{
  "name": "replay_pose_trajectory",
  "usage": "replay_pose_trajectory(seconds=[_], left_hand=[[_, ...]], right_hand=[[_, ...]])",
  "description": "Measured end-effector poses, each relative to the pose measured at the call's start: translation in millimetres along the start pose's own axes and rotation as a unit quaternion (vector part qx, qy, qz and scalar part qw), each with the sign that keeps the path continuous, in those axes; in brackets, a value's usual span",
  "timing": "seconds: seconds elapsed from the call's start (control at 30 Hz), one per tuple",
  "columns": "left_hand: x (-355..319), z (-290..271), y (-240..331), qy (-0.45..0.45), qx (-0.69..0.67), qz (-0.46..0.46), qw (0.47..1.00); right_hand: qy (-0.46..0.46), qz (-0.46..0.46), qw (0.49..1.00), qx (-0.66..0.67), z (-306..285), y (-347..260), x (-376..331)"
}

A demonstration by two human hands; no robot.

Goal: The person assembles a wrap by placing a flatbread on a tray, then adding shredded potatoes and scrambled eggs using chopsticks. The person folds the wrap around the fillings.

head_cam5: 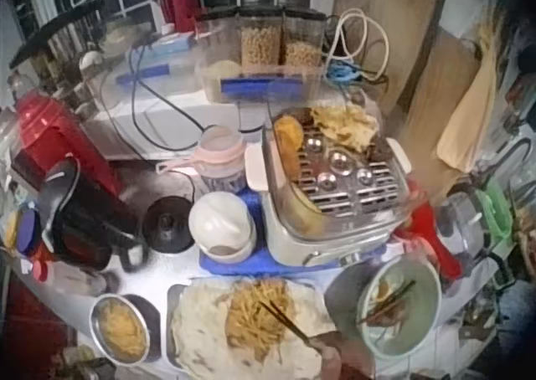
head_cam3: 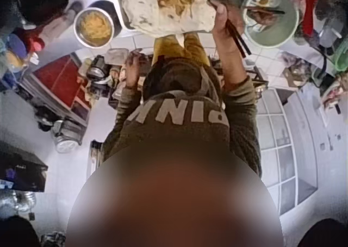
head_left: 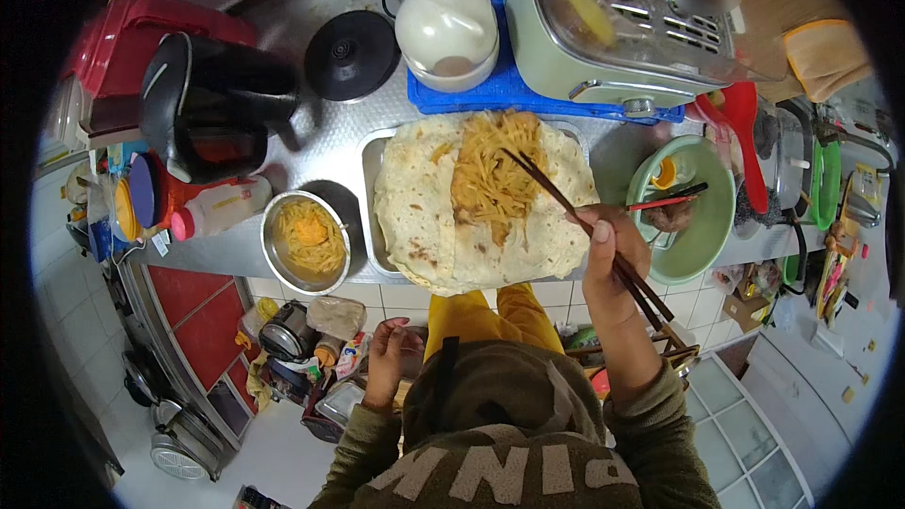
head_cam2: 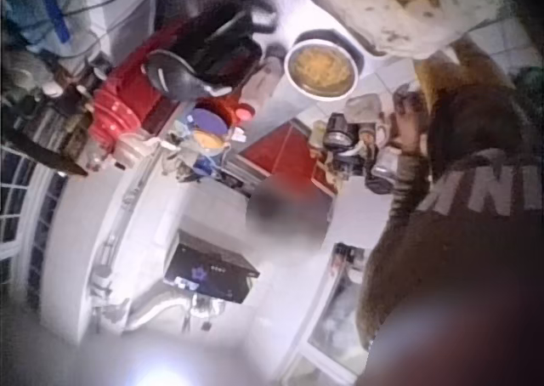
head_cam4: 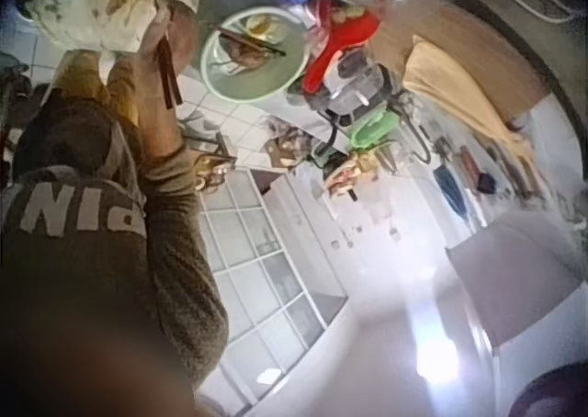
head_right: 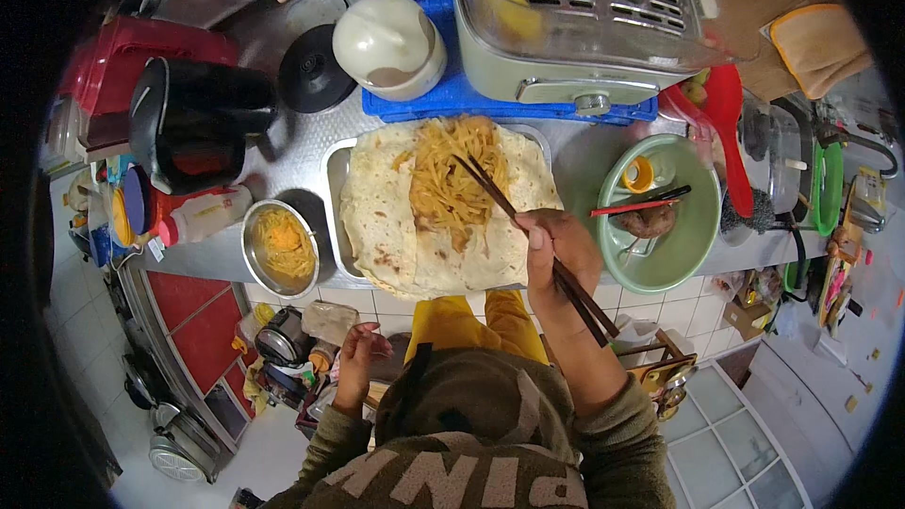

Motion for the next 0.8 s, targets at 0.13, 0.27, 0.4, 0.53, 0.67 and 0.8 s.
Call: replay_pose_trajectory(seconds=[0.13, 0.27, 0.4, 0.53, 0.67, 0.8], left_hand=[[3.7, 8.1, -22.2, 0.002, -0.014, -0.022, 1.000], [2.0, 19.5, -30.3, -0.003, -0.035, -0.043, 0.998], [1.5, 27.9, -30.0, -0.011, -0.021, -0.035, 0.999], [4.4, 32.3, -29.2, -0.015, -0.008, -0.028, 0.999], [7.2, 36.8, -25.2, -0.026, -0.008, -0.017, 0.999], [4.9, 40.6, -20.3, -0.013, 0.014, -0.031, 0.999]], right_hand=[[-0.004, 0.006, 1.000, 0.010, -1.8, -0.2, 4.3], [0.020, 0.023, 0.999, 0.014, -18.6, -2.8, -9.5], [0.022, 0.111, 0.991, 0.074, -21.1, 7.4, -39.9], [-0.061, -0.006, 0.998, 0.011, -2.0, -10.4, -44.3], [-0.078, -0.097, 0.992, -0.005, 14.0, -24.2, -36.1], [-0.088, -0.130, 0.988, 0.006, 18.0, -30.9, -33.7]])
Point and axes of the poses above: each hand's wrist, its own x-axis towards the middle knuckle, its own z-axis out of the palm, y = z × x, the point moved 10 cm from there along x, towards the middle knuckle, and after that the axes turned 13 degrees about -z, right-handed, at the moved point
